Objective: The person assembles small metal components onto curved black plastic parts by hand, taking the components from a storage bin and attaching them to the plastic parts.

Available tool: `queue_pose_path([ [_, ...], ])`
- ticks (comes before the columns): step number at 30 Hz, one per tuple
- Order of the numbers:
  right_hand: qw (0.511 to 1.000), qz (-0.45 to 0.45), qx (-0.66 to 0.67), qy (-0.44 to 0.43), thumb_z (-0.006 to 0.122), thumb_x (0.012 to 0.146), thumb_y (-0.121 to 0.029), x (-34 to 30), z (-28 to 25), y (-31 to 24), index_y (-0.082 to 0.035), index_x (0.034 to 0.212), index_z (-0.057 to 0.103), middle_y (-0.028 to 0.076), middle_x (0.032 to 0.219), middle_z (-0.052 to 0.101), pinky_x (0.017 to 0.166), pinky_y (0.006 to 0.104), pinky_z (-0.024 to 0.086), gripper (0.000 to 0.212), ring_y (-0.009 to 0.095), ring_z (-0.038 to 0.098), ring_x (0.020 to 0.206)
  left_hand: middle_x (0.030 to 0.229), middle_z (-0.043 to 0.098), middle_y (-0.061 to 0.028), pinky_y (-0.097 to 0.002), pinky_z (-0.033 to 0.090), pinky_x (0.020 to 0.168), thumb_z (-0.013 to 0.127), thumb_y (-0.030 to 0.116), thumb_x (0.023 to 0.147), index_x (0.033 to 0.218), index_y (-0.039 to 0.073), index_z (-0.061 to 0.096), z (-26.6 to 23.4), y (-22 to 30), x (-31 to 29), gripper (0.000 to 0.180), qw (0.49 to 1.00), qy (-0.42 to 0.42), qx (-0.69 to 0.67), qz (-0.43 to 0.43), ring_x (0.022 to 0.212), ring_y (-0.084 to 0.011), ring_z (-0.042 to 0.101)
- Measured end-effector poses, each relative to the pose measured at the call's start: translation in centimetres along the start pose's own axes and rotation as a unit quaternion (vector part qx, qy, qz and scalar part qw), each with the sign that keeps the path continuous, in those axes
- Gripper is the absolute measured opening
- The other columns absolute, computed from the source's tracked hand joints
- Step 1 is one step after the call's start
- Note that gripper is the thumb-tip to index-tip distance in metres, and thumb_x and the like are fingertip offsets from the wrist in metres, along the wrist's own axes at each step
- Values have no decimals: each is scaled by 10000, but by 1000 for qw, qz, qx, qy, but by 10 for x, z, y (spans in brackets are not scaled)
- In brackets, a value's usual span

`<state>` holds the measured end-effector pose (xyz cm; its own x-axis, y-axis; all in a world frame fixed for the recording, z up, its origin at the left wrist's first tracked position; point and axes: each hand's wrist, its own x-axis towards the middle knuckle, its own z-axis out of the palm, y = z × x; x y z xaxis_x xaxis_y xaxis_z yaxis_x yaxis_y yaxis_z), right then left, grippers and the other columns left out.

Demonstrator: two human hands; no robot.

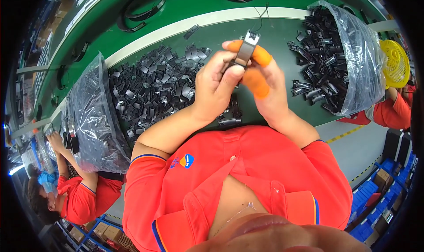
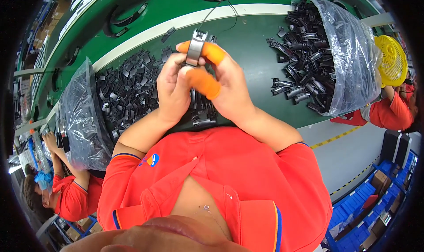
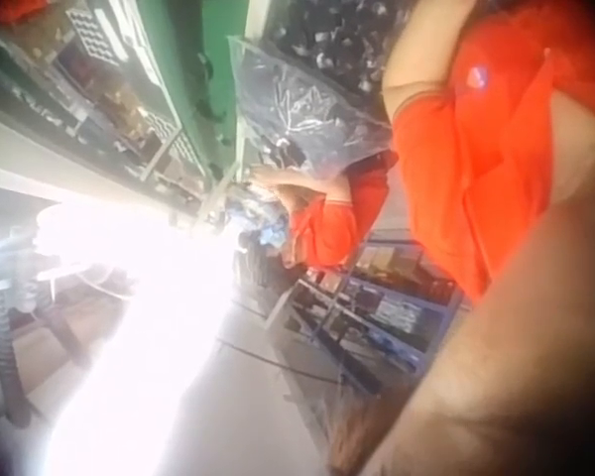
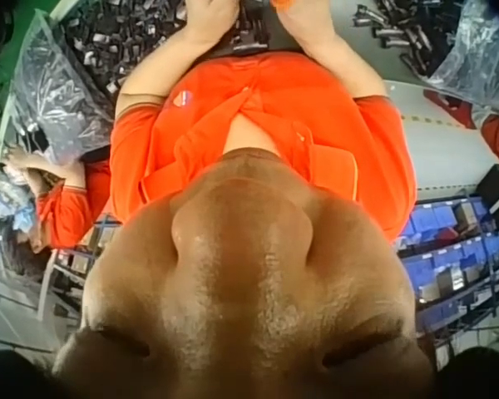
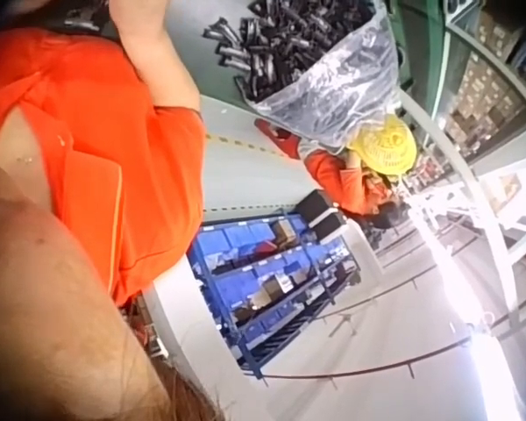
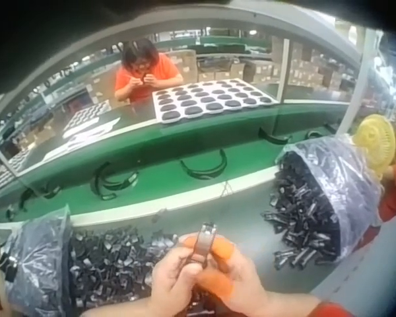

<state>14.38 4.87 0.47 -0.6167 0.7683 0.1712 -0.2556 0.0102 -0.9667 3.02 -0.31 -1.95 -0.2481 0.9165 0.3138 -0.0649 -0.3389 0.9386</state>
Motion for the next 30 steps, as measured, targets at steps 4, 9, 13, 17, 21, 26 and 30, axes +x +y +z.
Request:
queue_pose_path([
  [4,994,-2,104,-40,667,759,-62,7,-5,2,-30,1163,457,76,1114,520,763,213,457,457,104,535,927,917,587,-58,-210,440,704,503,235,903,1086,-14,518,-2,-7,-1,309,994,-17,-84,-66,810,-84,538],
  [9,948,-147,-279,-45,704,706,-97,10,-24,-11,-31,981,577,26,1041,606,709,234,492,311,127,587,897,987,599,-100,-310,468,798,567,317,855,1096,-14,528,-6,12,11,412,957,-127,-191,-176,881,-220,593],
  [13,883,-285,-366,-69,690,702,-133,10,-29,-2,11,896,598,60,913,649,757,303,496,258,218,622,872,921,616,-98,-305,482,743,659,367,767,1042,-1,558,-3,19,6,470,983,-159,85,-28,834,-210,606],
  [17,939,-173,-261,-139,698,610,-104,1,-33,-4,-60,990,583,77,863,621,654,310,490,399,258,617,750,757,604,-41,-249,469,637,746,240,672,808,18,612,3,23,4,293,968,-154,185,70,676,-140,577],
  [21,919,-182,-318,-143,718,658,-152,2,-39,-9,9,916,594,80,935,642,761,297,496,328,218,625,855,855,600,-51,-263,472,708,795,214,608,912,11,597,-2,20,9,416,961,-234,147,12,788,-149,582],
  [26,898,-280,-305,-147,684,643,-86,9,-39,-7,-9,955,581,88,919,632,729,311,494,337,245,617,838,900,600,-60,-286,470,772,753,204,671,982,11,571,2,35,16,409,952,-276,127,-42,864,-157,584],
  [30,925,-271,-259,-62,659,612,-37,-3,-33,21,-19,981,571,87,874,631,643,305,499,380,265,620,763,884,601,-86,-264,470,731,689,222,735,927,-15,580,10,24,6,324,968,-170,185,-9,805,-157,592],
])
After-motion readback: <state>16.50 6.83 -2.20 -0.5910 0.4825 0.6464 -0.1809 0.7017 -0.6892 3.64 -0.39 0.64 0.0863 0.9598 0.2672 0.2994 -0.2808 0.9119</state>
